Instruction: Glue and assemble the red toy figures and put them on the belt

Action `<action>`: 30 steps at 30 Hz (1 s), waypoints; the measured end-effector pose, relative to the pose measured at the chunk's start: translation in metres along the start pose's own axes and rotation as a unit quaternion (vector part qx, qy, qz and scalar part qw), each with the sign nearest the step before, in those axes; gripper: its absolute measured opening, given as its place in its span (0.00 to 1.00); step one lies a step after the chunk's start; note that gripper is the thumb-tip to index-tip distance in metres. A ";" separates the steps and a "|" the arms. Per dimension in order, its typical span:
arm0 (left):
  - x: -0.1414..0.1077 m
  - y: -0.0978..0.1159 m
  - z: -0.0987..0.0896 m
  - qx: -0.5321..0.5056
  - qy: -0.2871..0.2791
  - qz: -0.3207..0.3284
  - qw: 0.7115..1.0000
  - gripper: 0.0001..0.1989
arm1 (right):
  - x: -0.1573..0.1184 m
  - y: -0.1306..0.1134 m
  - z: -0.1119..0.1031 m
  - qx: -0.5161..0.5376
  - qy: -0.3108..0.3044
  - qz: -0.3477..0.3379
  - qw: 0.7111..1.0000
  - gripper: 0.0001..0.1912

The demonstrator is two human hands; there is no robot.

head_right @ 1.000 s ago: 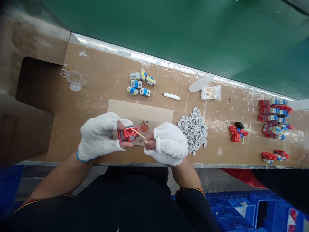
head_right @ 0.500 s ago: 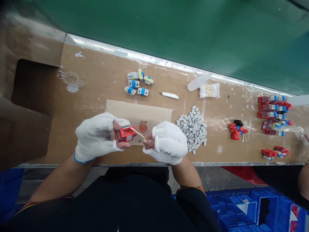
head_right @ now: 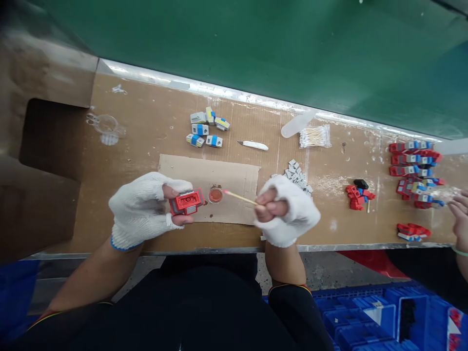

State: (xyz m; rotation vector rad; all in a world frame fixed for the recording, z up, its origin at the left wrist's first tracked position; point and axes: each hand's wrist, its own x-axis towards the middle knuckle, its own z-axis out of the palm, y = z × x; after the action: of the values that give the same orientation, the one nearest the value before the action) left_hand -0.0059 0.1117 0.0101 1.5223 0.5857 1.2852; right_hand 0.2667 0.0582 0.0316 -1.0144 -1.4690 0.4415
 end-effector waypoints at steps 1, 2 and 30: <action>0.001 -0.002 -0.001 0.009 -0.011 0.027 1.000 0.24 | 0.007 -0.002 -0.004 0.006 0.012 -0.025 1.000 0.14; 0.001 -0.003 -0.002 0.021 -0.030 0.055 0.998 0.24 | 0.014 -0.003 -0.007 0.010 -0.016 -0.039 0.999 0.14; 0.006 -0.018 -0.029 -0.089 0.239 -0.081 0.964 0.23 | 0.128 0.033 0.081 -0.437 -0.530 0.091 0.721 0.17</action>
State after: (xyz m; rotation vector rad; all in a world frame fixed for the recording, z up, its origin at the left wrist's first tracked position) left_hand -0.0263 0.1345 -0.0057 0.9942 0.8571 1.5398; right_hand 0.2171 0.2010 0.0674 -1.8167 -2.7817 0.4989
